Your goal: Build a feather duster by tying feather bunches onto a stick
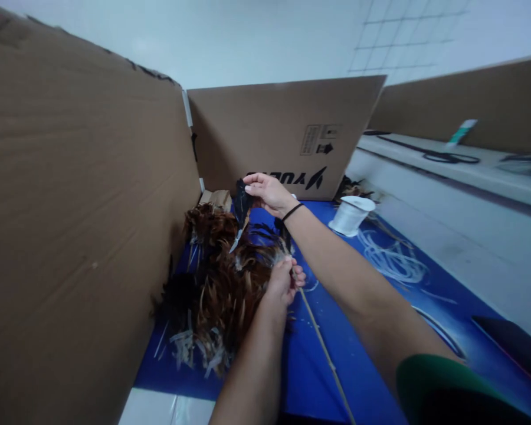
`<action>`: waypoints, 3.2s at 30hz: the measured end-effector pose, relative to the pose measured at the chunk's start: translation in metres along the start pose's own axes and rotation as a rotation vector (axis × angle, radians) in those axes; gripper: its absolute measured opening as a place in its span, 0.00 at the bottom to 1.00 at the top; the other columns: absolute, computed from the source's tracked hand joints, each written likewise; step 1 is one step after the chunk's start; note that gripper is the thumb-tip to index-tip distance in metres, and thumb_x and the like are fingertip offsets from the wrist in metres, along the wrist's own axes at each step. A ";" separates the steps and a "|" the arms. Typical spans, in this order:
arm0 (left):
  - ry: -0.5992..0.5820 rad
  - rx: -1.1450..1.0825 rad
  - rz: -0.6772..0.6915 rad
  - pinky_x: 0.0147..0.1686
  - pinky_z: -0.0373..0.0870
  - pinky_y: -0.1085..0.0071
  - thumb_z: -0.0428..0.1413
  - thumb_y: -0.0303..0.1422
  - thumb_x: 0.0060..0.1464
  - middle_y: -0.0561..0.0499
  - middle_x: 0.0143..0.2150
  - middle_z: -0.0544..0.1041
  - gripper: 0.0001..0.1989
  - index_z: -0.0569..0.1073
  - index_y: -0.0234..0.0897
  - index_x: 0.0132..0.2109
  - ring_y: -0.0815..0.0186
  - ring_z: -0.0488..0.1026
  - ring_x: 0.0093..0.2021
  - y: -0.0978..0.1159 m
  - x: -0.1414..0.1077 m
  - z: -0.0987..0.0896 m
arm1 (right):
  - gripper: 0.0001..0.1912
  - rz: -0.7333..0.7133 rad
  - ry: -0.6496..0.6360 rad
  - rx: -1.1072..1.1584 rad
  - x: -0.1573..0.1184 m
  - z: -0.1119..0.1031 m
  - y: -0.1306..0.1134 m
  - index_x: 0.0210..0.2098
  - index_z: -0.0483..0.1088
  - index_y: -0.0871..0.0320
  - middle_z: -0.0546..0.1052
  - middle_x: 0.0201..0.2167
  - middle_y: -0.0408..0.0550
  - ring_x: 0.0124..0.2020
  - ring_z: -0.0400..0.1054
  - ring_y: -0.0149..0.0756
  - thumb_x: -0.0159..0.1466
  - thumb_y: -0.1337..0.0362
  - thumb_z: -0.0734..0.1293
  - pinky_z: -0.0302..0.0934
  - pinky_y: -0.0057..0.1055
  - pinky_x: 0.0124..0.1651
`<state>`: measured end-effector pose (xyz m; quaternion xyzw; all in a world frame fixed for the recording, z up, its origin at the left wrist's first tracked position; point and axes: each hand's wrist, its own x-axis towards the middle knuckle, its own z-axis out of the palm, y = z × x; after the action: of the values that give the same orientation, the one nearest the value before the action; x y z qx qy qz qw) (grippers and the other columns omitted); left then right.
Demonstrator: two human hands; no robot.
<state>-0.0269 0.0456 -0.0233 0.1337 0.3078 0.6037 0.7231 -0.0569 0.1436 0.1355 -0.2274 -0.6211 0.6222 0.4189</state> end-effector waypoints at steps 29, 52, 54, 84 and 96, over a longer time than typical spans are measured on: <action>0.048 0.033 0.072 0.14 0.43 0.82 0.55 0.36 0.54 0.61 0.18 0.55 0.16 0.54 0.38 0.28 0.79 0.51 0.13 0.003 -0.012 0.013 | 0.21 0.121 0.406 -0.340 -0.128 -0.107 0.040 0.41 0.64 0.60 0.73 0.30 0.47 0.28 0.67 0.30 0.55 0.52 0.66 0.60 0.23 0.24; -0.068 0.200 0.157 0.15 0.50 0.80 0.59 0.42 0.48 0.56 0.19 0.63 0.17 0.64 0.34 0.31 0.76 0.58 0.16 -0.004 -0.014 0.015 | 0.04 0.099 -0.024 -0.792 -0.098 -0.095 0.025 0.31 0.70 0.62 0.70 0.18 0.39 0.20 0.65 0.26 0.55 0.68 0.66 0.59 0.22 0.27; -0.071 0.222 0.181 0.15 0.50 0.80 0.59 0.44 0.47 0.56 0.19 0.63 0.18 0.64 0.33 0.31 0.76 0.58 0.16 -0.006 -0.015 0.016 | 0.05 0.099 -0.031 -0.872 -0.094 -0.095 0.023 0.31 0.71 0.61 0.71 0.18 0.40 0.21 0.66 0.27 0.54 0.67 0.67 0.59 0.24 0.29; -0.041 0.313 0.198 0.16 0.51 0.77 0.60 0.47 0.44 0.57 0.20 0.64 0.21 0.63 0.34 0.32 0.75 0.60 0.16 -0.006 -0.019 0.020 | 0.13 0.299 -0.177 -1.223 -0.087 -0.085 0.009 0.14 0.65 0.58 0.72 0.15 0.45 0.23 0.68 0.33 0.46 0.64 0.73 0.56 0.26 0.25; -0.060 0.350 0.249 0.15 0.52 0.77 0.60 0.48 0.41 0.57 0.20 0.64 0.22 0.63 0.34 0.29 0.75 0.60 0.16 -0.006 -0.020 0.023 | 0.21 0.283 0.114 -1.032 -0.144 -0.087 0.034 0.21 0.67 0.59 0.72 0.17 0.46 0.25 0.70 0.36 0.57 0.47 0.64 0.60 0.28 0.29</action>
<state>-0.0101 0.0291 -0.0033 0.3121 0.3676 0.6214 0.6175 0.0835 0.0825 0.0573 -0.5187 -0.7856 0.2732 0.1978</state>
